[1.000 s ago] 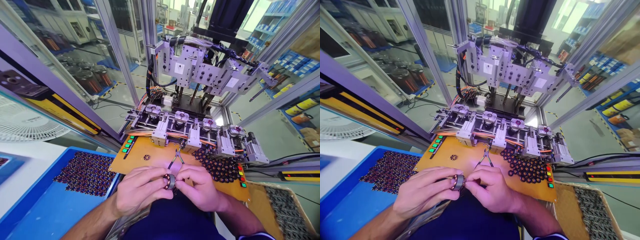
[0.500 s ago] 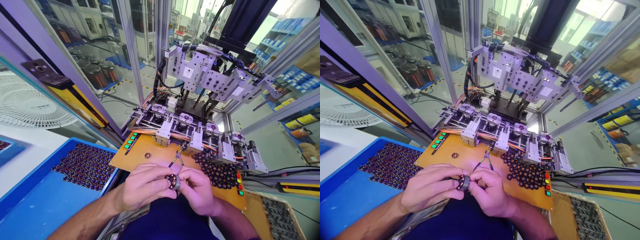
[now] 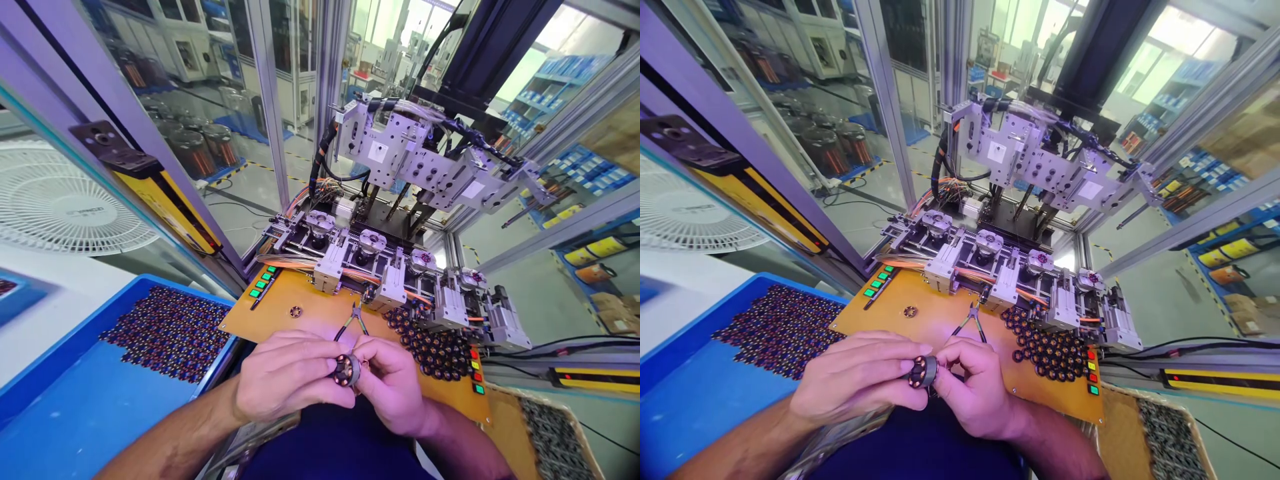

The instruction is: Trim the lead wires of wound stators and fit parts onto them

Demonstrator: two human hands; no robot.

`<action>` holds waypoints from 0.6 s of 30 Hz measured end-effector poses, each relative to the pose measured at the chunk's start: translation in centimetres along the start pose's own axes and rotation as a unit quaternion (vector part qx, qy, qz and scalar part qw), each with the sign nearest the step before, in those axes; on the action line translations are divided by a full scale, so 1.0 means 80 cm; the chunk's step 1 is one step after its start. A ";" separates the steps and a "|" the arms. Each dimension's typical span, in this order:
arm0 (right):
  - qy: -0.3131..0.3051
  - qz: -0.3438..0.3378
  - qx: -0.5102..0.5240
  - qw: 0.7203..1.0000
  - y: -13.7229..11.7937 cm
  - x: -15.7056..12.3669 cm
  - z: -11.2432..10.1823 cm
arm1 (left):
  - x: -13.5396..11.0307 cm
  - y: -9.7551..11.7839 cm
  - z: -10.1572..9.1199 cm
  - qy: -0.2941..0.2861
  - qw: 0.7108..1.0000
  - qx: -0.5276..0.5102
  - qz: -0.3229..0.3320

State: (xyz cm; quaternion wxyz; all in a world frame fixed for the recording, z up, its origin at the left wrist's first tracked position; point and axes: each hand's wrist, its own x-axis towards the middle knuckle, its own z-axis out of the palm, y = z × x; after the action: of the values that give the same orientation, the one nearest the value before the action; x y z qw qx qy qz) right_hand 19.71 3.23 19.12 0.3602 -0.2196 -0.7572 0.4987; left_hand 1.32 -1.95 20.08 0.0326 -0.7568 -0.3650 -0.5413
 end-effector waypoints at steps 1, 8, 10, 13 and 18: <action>-0.003 0.003 0.004 1.000 -0.001 0.000 0.000 | 0.000 0.000 0.000 0.000 1.000 -0.003 -0.002; -0.008 0.020 0.034 0.999 -0.002 -0.001 -0.001 | -0.001 0.001 0.001 0.003 1.000 -0.009 -0.008; -0.011 0.031 0.052 0.998 -0.002 -0.002 -0.001 | -0.002 0.002 0.001 0.003 1.000 -0.006 -0.008; -0.019 0.053 0.081 0.995 0.000 -0.004 0.000 | -0.003 0.004 0.001 0.003 1.000 -0.006 -0.006; -0.015 0.075 0.101 0.992 0.002 -0.007 0.001 | -0.005 0.006 0.004 0.013 1.000 -0.017 -0.013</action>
State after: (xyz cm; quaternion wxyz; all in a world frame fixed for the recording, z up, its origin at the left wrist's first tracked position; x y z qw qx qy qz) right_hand 20.06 2.86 18.78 0.3312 -0.2308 -0.6893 0.6016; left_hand 1.81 -2.37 19.74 0.0173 -0.7455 -0.3651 -0.5573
